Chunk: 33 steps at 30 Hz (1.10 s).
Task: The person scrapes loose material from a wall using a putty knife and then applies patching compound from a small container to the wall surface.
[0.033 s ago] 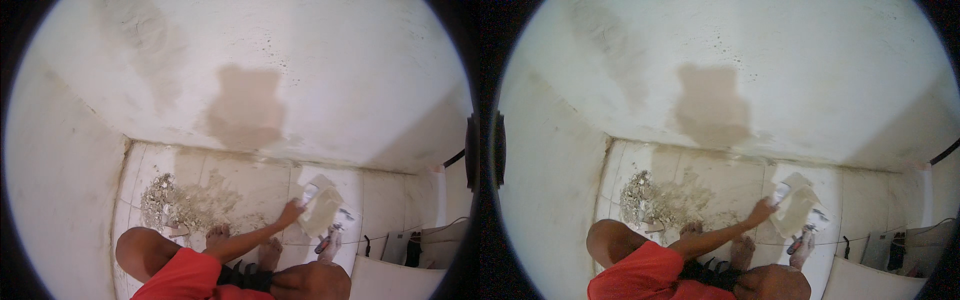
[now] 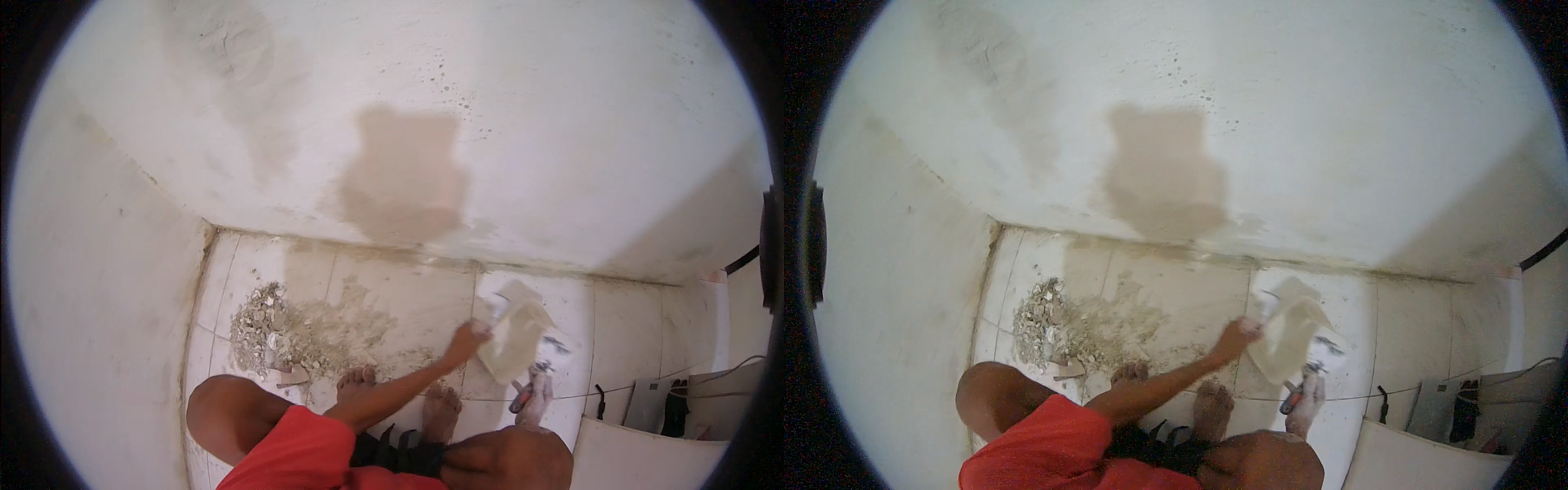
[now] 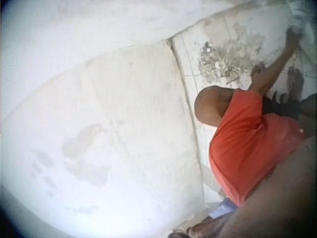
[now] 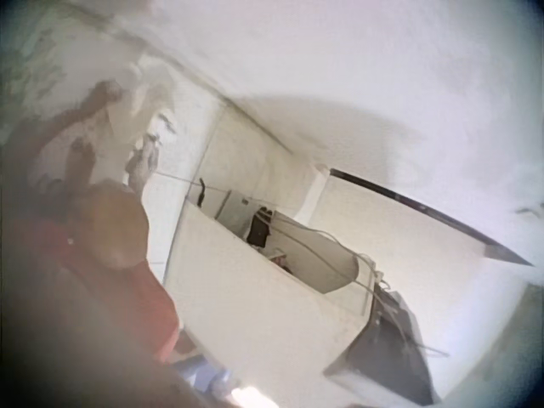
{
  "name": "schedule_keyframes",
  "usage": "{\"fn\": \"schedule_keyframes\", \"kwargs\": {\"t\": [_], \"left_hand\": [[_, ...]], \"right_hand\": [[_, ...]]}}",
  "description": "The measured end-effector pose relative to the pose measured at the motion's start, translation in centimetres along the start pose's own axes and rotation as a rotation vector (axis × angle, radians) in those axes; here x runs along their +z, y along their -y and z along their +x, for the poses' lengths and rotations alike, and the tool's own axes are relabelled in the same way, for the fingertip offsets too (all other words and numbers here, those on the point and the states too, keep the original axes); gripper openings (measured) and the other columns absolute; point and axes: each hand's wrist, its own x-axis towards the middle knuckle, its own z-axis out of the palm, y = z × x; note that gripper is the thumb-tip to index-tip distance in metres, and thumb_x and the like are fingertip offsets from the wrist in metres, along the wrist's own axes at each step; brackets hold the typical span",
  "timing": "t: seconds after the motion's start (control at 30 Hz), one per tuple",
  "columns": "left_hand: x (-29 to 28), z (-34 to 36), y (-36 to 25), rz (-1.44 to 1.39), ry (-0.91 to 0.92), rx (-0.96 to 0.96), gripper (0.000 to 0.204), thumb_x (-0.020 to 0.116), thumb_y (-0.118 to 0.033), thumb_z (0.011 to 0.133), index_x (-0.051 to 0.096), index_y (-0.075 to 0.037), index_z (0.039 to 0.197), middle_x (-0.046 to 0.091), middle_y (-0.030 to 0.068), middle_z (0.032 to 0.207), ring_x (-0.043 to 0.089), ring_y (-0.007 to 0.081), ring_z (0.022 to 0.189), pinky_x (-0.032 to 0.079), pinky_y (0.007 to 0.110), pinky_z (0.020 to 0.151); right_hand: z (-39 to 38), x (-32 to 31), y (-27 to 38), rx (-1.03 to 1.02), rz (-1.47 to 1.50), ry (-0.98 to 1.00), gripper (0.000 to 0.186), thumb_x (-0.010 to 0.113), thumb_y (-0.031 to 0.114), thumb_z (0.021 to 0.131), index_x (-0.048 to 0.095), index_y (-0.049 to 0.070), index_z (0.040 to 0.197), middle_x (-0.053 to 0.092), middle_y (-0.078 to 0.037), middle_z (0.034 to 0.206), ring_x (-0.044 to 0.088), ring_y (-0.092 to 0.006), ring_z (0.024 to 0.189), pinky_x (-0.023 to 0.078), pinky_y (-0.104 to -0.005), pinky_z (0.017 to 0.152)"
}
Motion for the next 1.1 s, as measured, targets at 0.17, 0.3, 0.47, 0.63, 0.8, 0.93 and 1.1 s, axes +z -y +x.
{"fn": "schedule_keyframes", "kwargs": {"t": [0.17, 0.3, 0.47, 0.63, 0.8, 0.93, 1.1], "left_hand": [[-13.7, -3.5, 0.4, -0.264, -0.236, -0.339, 0.035, 0.075, -0.023, 0.082, 0.068, 0.004, 0.103, 0.07, 0.0091, 0.091, 0.064, 0.0173, 0.081, 0.052, 0.032, 0.074], [-20.7, -5.6, -1.1, -0.349, -0.219, -0.355, 0.029, 0.07, -0.011, 0.083, 0.068, 0.003, 0.108, 0.07, 0.0047, 0.094, 0.062, 0.0134, 0.083, 0.05, 0.029, 0.075], [-21.9, -5.8, -1.6, -0.229, -0.135, -0.468, 0.033, 0.071, -0.011, 0.081, 0.068, 0.005, 0.11, 0.07, 0.0065, 0.095, 0.063, 0.0132, 0.083, 0.05, 0.029, 0.077], [-23.4, -7.3, 1.7, -0.31, -0.116, -0.401, 0.032, 0.074, -0.018, 0.08, 0.069, 0.001, 0.106, 0.067, 0.0034, 0.085, 0.057, 0.0102, 0.067, 0.046, 0.028, 0.06], [-22.0, -6.5, 0.8, -0.265, -0.328, -0.276, 0.031, 0.069, -0.024, 0.087, 0.067, -0.003, 0.11, 0.063, 0.0016, 0.081, 0.053, 0.0095, 0.063, 0.043, 0.026, 0.056], [-21.7, -5.4, 0.1, -0.516, -0.545, -0.228, 0.03, 0.062, -0.025, 0.092, 0.063, -0.004, 0.114, 0.058, 0.0002, 0.081, 0.048, 0.0066, 0.061, 0.039, 0.022, 0.052], [-22.8, -6.6, -0.4, -0.671, -0.686, -0.124, 0.028, 0.059, -0.024, 0.094, 0.062, -0.002, 0.111, 0.058, 0.0002, 0.08, 0.046, 0.0051, 0.06, 0.036, 0.022, 0.05]], "right_hand": [[2.2, 6.9, 6.4, 0.246, -0.238, 0.447, 0.024, 0.053, 0.025, 0.097, 0.062, 0.002, 0.1, 0.058, -0.004, 0.066, 0.053, -0.0115, 0.048, 0.045, -0.0255, 0.044], [2.1, 10.8, 8.8, 0.181, 0.037, 0.771, 0.024, 0.054, 0.027, 0.098, 0.057, 0.003, 0.097, 0.061, -0.012, 0.076, 0.056, -0.0155, 0.05, 0.045, -0.0263, 0.043], [1.2, 12.2, 10.0, 0.183, 0.02, 0.815, 0.027, 0.053, 0.03, 0.098, 0.056, 0.003, 0.095, 0.062, -0.013, 0.078, 0.058, -0.0171, 0.052, 0.046, -0.0283, 0.043], [-0.8, 14.2, 9.5, 0.217, 0.111, 0.813, 0.039, 0.052, 0.038, 0.098, 0.06, 0.0, 0.098, 0.064, -0.01, 0.078, 0.061, -0.0153, 0.057, 0.05, -0.0288, 0.049], [-1.6, 15.4, 11.4, 0.134, 0.095, 0.783, 0.044, 0.05, 0.041, 0.099, 0.06, -0.002, 0.099, 0.064, -0.01, 0.08, 0.062, -0.0156, 0.059, 0.051, -0.0288, 0.051], [-3.0, 16.1, 14.1, 0.028, 0.095, 0.856, 0.042, 0.052, 0.038, 0.098, 0.06, -0.003, 0.103, 0.064, -0.012, 0.086, 0.061, -0.0163, 0.061, 0.051, -0.0298, 0.055], [-4.8, 19.9, 16.5, -0.654, -0.438, 0.733, 0.04, 0.058, 0.026, 0.094, 0.055, -0.002, 0.124, 0.06, -0.012, 0.09, 0.059, -0.0189, 0.074, 0.051, -0.0314, 0.061]]}}
